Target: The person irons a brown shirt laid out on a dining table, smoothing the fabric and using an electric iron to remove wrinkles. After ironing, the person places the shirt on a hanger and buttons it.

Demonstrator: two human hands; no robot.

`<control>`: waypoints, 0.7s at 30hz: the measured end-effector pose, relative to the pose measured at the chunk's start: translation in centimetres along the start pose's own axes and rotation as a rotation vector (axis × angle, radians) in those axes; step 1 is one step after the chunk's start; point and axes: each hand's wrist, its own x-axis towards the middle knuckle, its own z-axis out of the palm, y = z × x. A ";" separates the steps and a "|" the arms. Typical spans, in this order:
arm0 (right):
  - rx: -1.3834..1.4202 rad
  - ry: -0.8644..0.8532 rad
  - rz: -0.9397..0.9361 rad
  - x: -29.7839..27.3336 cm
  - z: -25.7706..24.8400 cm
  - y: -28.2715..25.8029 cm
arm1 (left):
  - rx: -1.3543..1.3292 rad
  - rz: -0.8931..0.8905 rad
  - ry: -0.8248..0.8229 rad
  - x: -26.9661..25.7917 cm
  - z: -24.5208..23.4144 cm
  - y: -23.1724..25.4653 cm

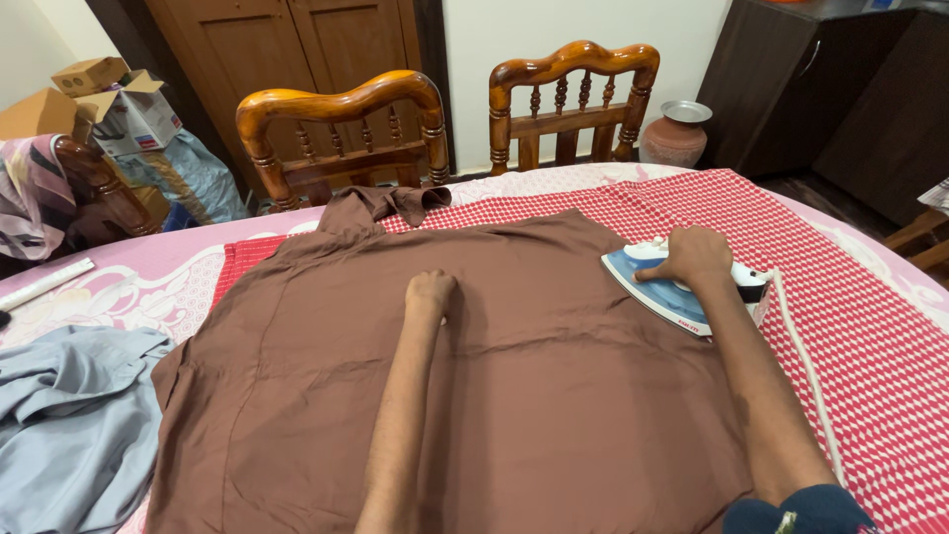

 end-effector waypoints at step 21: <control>0.041 0.102 -0.260 13.1 1.3 -15.3 | -0.180 -0.111 -0.149 -1.8 -6.1 1.9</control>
